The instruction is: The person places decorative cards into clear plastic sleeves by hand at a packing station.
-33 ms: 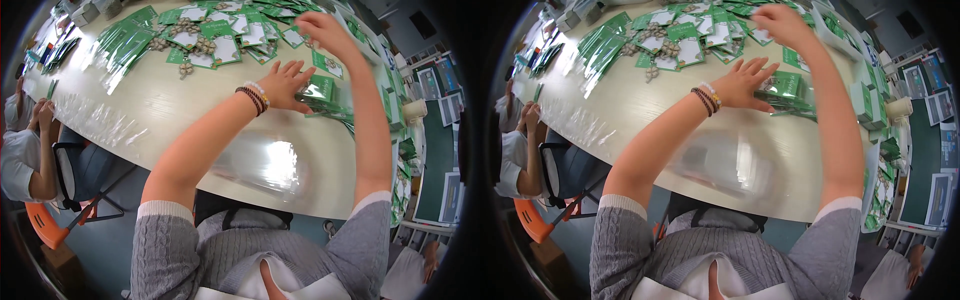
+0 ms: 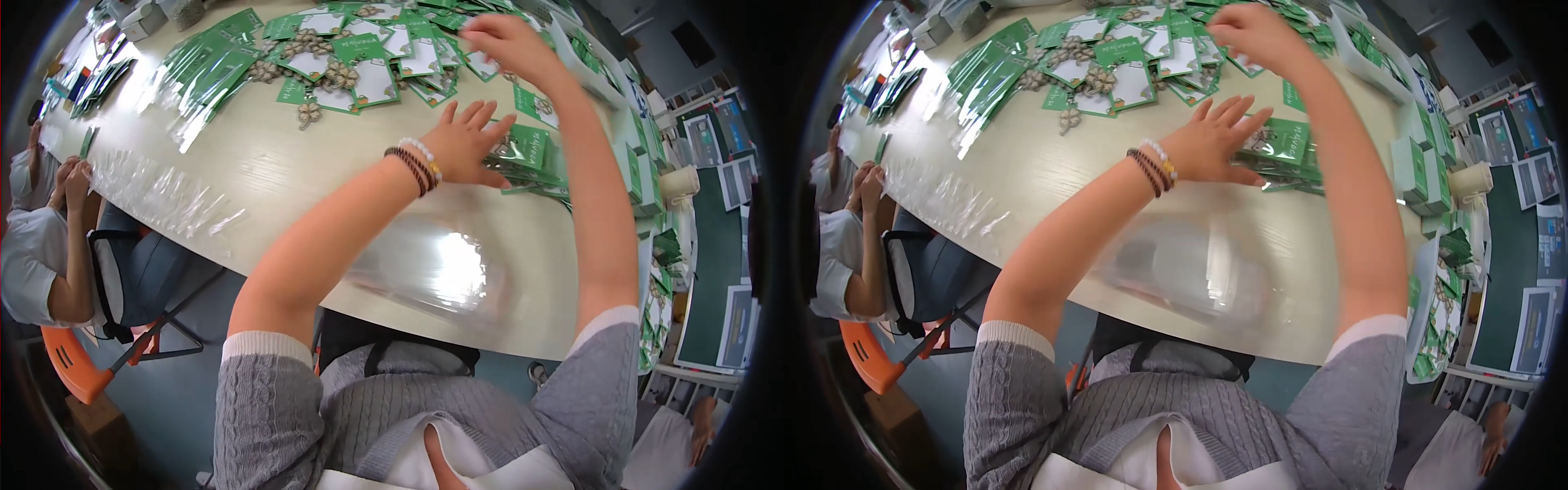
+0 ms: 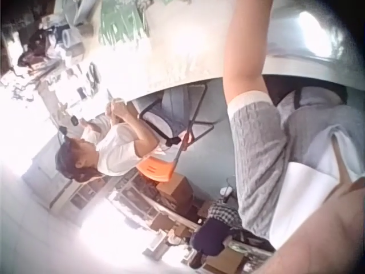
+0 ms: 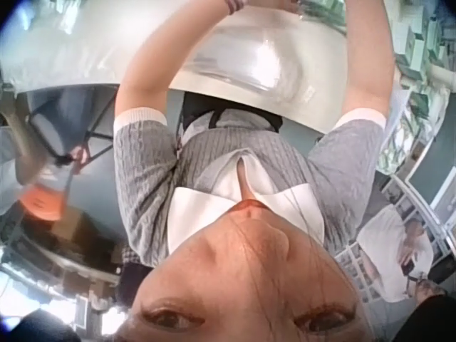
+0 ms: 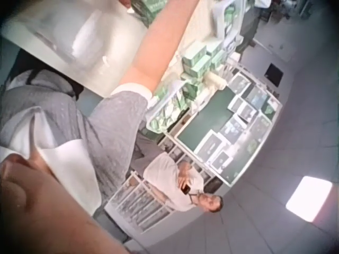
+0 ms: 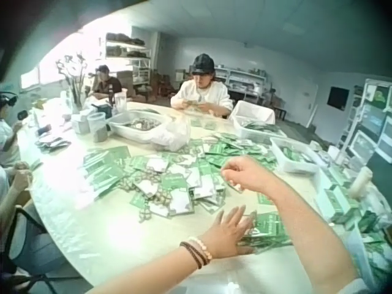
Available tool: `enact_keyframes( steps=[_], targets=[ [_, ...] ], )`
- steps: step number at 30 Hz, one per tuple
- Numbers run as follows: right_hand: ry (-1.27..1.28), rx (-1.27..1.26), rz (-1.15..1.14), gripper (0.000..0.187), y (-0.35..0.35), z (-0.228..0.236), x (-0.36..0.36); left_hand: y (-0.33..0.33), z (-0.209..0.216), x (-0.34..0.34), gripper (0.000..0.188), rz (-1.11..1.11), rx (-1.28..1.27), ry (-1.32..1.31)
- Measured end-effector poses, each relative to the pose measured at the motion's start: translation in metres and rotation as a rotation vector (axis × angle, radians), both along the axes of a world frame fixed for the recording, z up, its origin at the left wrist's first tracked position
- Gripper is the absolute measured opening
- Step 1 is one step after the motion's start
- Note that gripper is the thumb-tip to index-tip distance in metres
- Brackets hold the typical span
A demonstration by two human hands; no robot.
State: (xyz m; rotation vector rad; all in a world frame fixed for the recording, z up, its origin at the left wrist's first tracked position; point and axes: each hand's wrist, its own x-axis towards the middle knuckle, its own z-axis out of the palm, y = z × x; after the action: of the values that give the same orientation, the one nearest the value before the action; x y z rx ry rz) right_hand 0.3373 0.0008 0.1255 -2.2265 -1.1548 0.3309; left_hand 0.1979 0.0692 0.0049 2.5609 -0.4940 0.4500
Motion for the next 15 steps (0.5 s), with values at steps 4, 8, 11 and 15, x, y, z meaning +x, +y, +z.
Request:
enact_keyframes(
  steps=[4,8,11,15],
  targets=[
    [-0.147,-0.196,0.273,0.036,0.094,-0.033,0.006,-0.015,0.033,-0.087,0.078,0.078,0.402,0.249],
    [-0.286,-0.313,0.342,0.076,0.13,-0.07,0.018,-0.04,0.028,-0.172,0.077,0.092,0.324,0.232],
    [-0.318,-0.452,0.342,0.098,0.141,-0.072,0.002,-0.049,0.012,-0.195,0.069,0.177,0.168,0.214],
    [-0.435,-0.482,0.302,0.101,0.135,-0.065,-0.021,-0.05,0.001,-0.203,0.061,0.194,0.133,0.181]
  ],
)
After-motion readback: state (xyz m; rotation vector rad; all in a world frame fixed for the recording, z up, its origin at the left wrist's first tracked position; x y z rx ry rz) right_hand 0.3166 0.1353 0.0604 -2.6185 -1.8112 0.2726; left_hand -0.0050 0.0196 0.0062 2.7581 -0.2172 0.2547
